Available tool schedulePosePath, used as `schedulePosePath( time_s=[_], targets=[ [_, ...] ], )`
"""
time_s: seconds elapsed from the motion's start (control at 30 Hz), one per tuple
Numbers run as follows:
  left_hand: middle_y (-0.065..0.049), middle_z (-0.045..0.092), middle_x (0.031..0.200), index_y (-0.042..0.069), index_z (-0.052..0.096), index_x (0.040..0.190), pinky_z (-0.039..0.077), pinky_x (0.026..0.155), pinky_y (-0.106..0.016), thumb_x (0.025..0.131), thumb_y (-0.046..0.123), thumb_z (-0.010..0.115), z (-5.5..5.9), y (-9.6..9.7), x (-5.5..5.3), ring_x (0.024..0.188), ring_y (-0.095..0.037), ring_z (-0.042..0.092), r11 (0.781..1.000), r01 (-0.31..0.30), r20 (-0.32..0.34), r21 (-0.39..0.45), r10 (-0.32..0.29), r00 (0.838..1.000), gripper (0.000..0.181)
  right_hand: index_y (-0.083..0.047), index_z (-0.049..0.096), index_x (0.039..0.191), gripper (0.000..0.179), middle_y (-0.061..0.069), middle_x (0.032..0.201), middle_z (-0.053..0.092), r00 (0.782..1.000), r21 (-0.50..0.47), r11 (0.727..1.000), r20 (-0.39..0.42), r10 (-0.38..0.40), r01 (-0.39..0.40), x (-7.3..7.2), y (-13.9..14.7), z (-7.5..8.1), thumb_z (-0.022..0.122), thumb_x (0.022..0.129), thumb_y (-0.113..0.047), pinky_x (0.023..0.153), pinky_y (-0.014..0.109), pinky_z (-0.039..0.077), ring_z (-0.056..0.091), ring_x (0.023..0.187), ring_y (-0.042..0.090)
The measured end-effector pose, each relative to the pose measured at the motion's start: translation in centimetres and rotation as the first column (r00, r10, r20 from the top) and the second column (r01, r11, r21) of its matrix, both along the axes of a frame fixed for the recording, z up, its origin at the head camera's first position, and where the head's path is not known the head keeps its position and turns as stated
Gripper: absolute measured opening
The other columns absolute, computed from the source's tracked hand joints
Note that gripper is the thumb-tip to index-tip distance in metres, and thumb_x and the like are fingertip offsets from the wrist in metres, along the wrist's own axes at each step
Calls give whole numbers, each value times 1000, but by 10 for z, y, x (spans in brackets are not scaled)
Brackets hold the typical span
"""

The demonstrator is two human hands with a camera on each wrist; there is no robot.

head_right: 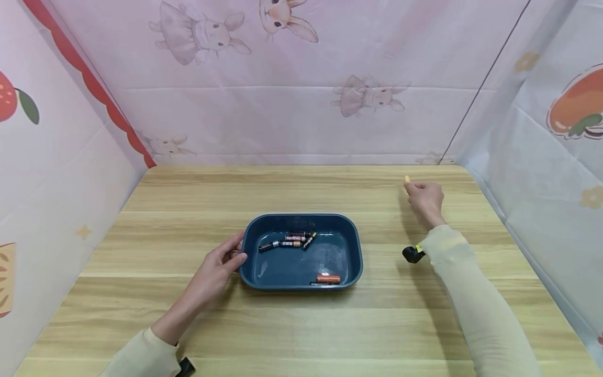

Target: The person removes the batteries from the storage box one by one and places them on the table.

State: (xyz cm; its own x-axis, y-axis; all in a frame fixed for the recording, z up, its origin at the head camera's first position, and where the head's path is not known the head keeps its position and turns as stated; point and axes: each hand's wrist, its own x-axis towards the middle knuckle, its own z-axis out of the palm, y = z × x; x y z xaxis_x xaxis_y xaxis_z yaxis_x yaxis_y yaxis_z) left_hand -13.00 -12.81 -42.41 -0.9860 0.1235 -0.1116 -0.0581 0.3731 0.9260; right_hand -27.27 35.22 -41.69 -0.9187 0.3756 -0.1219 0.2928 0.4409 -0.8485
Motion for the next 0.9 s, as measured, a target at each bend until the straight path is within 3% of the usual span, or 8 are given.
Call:
schedulePosePath(
  time_s=[0.6,0.9],
  targets=[
    [-13,57,126,7,42,158,48,90,-31,105,8,59,-1,0,0,109,-25,55,1000,-3,3,4,3,1000,55,8,65,131,48,-5,74,67,1000,-57,998,17,4,-3,-5,0,-5,63,104,-31,57,20,50,59,63,3],
    [-13,56,125,8,41,158,48,89,-31,106,8,59,-1,0,0,108,-25,54,1000,-5,9,7,5,1000,55,6,65,134,47,-9,72,66,999,-44,999,45,-18,20,-10,7,-12,63,103,-30,52,20,48,60,62,4]
  ],
)
